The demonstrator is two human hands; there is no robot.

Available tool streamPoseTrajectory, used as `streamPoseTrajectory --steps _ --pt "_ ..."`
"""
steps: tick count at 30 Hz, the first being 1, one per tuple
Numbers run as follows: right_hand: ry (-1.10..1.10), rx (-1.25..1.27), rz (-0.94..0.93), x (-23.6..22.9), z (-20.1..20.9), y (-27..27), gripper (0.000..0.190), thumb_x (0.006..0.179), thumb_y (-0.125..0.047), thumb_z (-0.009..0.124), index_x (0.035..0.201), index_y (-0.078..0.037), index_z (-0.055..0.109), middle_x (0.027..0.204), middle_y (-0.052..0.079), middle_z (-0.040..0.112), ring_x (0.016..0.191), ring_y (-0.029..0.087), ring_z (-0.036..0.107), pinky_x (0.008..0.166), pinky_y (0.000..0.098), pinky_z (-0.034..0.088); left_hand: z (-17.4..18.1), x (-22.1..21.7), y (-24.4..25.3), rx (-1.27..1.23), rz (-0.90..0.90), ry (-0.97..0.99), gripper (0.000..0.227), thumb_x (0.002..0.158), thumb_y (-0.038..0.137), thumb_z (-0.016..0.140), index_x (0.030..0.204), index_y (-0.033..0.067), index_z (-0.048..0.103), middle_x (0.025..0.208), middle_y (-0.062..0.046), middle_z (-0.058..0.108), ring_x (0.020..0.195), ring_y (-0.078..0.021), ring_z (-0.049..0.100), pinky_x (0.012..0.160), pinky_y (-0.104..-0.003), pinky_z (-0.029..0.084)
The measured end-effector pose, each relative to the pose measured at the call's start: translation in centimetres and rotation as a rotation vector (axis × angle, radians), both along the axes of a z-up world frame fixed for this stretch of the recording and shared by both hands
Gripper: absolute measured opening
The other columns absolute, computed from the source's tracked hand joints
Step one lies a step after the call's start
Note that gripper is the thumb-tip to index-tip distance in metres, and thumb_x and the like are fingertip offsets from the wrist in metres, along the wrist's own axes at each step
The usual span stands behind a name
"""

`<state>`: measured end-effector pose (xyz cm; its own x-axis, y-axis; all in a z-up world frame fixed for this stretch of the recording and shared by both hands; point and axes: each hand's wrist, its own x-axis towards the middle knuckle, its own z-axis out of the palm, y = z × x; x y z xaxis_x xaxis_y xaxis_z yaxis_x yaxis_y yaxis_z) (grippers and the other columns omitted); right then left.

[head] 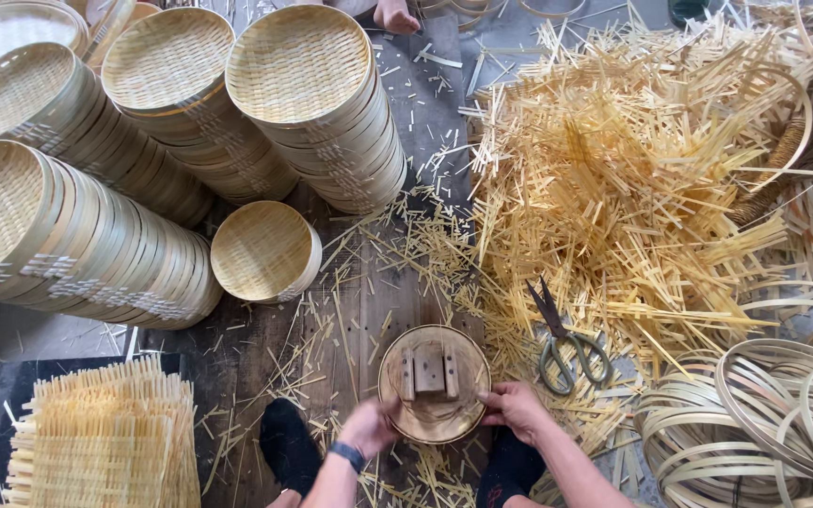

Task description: The person weaves a bamboo basket base by hand and using shears, fitting a woven square into a circular frame and trimming the excess bamboo strips.

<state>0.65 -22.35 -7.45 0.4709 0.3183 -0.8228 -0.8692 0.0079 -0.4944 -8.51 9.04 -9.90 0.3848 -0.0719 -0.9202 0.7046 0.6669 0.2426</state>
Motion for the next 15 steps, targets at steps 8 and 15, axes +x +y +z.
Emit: streamPoseTrajectory --steps 8,15 --pt "-0.112 -0.280 0.110 0.1 -3.7 0.9 0.030 0.092 -0.013 0.071 0.114 0.007 0.074 0.101 0.015 0.078 0.082 0.023 0.074 0.068 0.0348 0.062 -1.2 -2.2 -3.5 0.165 0.063 -0.095 0.033 0.096 0.017 0.063 0.125 -0.0004 0.062 0.115 -0.017 0.073 0.100 -0.0317 0.071 0.084 -0.050 0.062" --pt "-0.119 -0.097 0.017 -1.0 -1.1 2.2 0.029 0.094 -0.010 0.066 0.117 0.006 0.070 0.099 0.014 0.079 0.080 0.024 0.076 0.069 0.0356 0.064 -1.4 -3.5 -6.2 -0.021 0.347 -0.138 0.024 0.099 0.009 0.065 0.120 0.0008 0.060 0.108 -0.013 0.072 0.093 -0.0281 0.073 0.081 -0.045 0.062"
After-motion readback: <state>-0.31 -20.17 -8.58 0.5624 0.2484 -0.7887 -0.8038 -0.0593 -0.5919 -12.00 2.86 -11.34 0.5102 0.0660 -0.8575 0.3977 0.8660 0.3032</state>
